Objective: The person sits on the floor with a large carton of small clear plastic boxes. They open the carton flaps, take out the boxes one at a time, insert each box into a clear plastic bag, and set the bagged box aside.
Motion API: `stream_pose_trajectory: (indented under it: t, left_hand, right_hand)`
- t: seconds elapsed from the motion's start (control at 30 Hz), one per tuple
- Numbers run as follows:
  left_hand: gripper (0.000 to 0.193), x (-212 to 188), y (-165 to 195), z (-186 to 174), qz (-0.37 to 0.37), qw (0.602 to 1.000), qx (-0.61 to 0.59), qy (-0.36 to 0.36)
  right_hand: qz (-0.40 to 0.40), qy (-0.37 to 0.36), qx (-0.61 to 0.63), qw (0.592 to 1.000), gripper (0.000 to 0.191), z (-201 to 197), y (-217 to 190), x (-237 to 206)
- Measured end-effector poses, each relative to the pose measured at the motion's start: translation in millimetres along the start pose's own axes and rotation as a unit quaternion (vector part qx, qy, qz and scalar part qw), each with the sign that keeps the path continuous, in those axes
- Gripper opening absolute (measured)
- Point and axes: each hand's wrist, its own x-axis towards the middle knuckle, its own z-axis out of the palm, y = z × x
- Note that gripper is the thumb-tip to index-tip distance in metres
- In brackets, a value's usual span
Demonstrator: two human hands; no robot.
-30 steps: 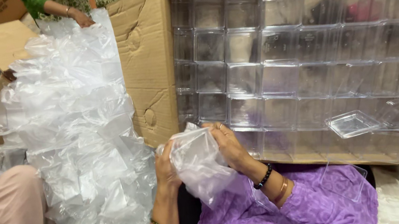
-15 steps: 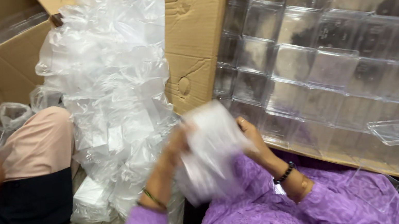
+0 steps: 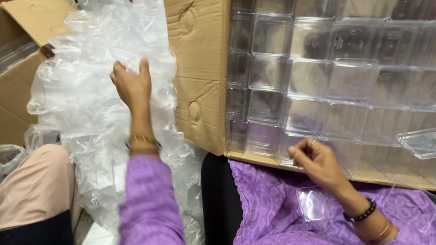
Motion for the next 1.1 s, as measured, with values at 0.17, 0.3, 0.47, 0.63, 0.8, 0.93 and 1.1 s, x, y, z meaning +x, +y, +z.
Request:
stream_pose_trajectory:
  t: [0.17, 0.3, 0.47, 0.63, 0.8, 0.93, 1.1]
  left_hand:
    - [0.043, -117.2, 102.8, -51.2, -0.269, 0.754, -0.554, -0.229]
    - [0.048, -160.9, 168.4, -83.9, -0.274, 0.607, -0.696, -0.270]
    - [0.047, -180.4, 190.0, -90.0, -0.356, 0.590, -0.679, -0.253]
    - [0.054, -241.9, 196.0, -85.0, -0.293, 0.691, -0.556, -0.358]
    - [0.060, -264.5, 218.3, -87.7, -0.211, 0.799, -0.465, -0.318]
    - [0.056, -260.7, 235.4, -96.5, -0.177, 0.773, -0.508, -0.337]
    - [0.031, -254.5, 223.1, -102.8, -0.199, 0.676, -0.560, -0.436]
  right_hand:
    - [-0.268, -0.059, -0.060, 0.960, 0.059, 23.7, -50.3, 24.3]
    - [-0.225, -0.146, -0.028, 0.963, 0.073, 50.2, -59.6, 25.8]
    - [-0.089, -0.079, 0.068, 0.991, 0.020, 47.3, -27.5, -15.6]
    - [-0.141, -0.057, -0.001, 0.988, 0.027, 27.7, -43.0, -52.7]
    - [-0.325, 0.049, -0.168, 0.929, 0.064, 7.2, -80.0, -66.7]
    - [-0.233, 0.080, -0.069, 0.967, 0.019, 2.6, -66.8, -52.4]
    - [-0.079, 0.081, 0.280, 0.953, 0.018, -14.5, -40.8, -40.6]
